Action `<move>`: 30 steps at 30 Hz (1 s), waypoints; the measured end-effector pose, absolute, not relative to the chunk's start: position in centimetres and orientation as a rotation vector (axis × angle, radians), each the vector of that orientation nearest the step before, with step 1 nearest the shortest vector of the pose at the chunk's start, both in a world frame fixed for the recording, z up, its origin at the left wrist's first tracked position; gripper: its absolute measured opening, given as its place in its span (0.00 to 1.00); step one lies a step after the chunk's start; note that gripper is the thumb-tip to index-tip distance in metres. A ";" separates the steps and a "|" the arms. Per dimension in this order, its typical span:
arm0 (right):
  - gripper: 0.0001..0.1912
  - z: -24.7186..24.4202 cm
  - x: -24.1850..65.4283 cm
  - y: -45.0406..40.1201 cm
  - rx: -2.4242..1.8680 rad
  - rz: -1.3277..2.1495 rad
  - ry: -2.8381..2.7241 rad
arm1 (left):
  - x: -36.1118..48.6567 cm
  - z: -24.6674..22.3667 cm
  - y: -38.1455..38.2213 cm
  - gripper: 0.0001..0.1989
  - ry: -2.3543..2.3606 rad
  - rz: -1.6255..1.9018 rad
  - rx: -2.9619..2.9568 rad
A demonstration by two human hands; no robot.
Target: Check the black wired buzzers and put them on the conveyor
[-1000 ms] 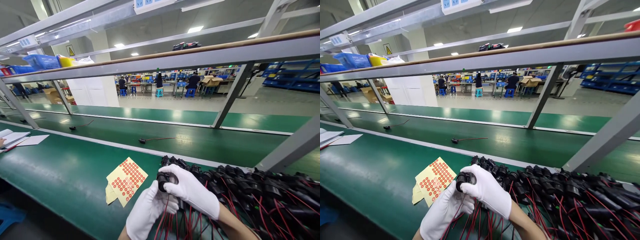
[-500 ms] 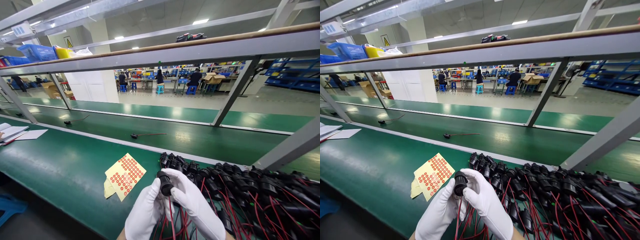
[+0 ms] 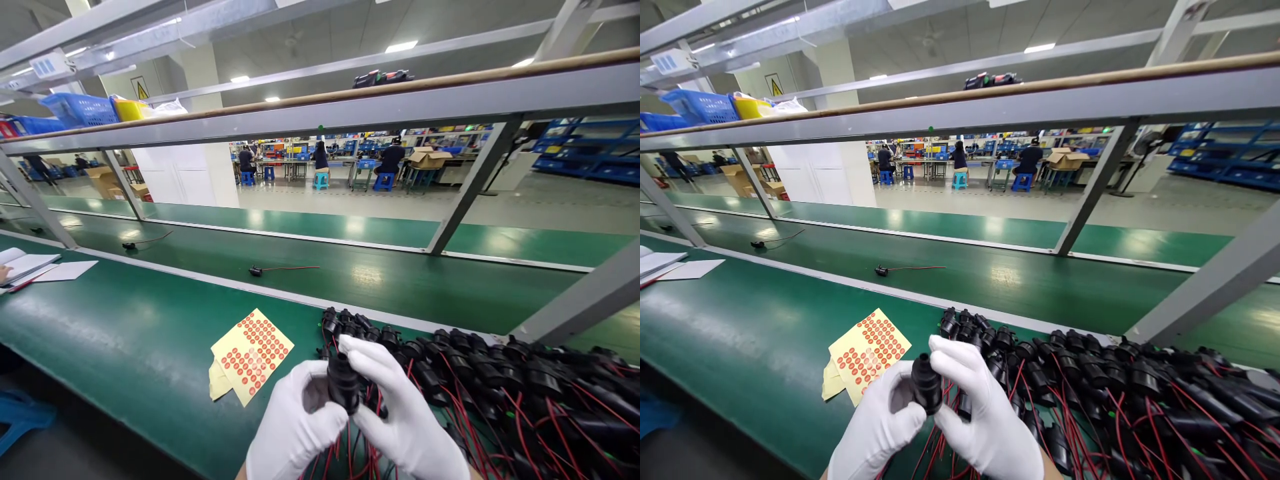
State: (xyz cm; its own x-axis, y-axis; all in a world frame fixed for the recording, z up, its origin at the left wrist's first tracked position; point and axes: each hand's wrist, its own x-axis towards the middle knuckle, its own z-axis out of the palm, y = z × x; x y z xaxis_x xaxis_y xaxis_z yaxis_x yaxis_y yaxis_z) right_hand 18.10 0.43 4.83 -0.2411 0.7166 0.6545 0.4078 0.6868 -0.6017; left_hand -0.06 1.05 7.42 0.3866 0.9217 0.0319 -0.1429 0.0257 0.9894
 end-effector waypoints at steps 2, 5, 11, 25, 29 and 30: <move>0.31 5.5 18.4 0.2 -0.879 0.373 -1.876 | 0.1 6.4 1.0 0.14 0.861 1.083 1.395; 0.35 5.9 18.5 -0.2 -0.947 0.388 -1.828 | 0.2 5.0 1.0 0.10 0.856 1.239 1.583; 0.47 6.2 17.4 -1.1 -1.018 0.304 -1.868 | 0.2 3.5 1.1 0.14 0.760 1.264 1.568; 0.25 5.2 18.6 -0.7 -1.108 0.522 -1.788 | -1.6 0.6 -0.3 0.19 0.995 1.379 1.400; 0.16 5.1 22.4 0.9 -1.490 0.610 -1.481 | -5.5 -2.2 0.3 0.21 1.241 1.452 1.032; 0.18 4.8 22.9 1.3 -1.546 0.608 -1.474 | -6.3 -2.7 0.6 0.21 1.268 1.464 0.969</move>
